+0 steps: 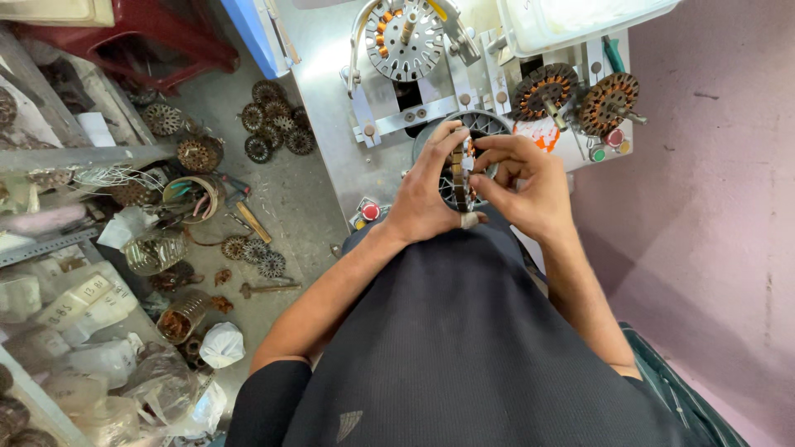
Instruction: The person works on a ceiling fan stator at a winding machine, connecting wires and applying tape to the coil leads by hand.
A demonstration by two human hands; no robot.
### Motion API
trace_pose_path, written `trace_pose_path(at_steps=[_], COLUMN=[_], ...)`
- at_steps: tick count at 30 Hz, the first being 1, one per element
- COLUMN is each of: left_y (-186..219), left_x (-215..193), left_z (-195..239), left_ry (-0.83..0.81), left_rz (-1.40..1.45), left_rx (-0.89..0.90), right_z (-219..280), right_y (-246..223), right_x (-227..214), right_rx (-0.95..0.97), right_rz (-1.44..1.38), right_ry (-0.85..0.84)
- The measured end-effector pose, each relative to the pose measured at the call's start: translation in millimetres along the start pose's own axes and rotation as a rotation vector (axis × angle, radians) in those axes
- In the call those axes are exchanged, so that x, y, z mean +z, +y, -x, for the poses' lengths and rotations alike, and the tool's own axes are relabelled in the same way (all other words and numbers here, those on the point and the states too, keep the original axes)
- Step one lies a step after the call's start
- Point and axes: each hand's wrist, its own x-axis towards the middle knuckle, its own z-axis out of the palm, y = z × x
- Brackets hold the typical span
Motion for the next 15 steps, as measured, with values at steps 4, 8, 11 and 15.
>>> trace_pose_path(at_steps=[4,8,11,15], left_y=[1,-5,-10,-11], left_x=[1,5,8,8], left_z=[-3,-9,-9,-11], left_ry=[-0.015,-0.02,-0.027,-0.049], left_rz=[-0.02,-0.048,-0.068,-0.084], left_rx=[-0.034,-0.017,-0.009,0.012], right_z=[-3,-8,-10,-12], right_y=[22,44,51,50], right_x=[0,2,3,-4], right_rx=[0.052,0.053,0.085,-0.008], right_rz=[-0.119,-0.147,-0.156,-0.054], right_ry=[0.057,0.08,0.058,0.01])
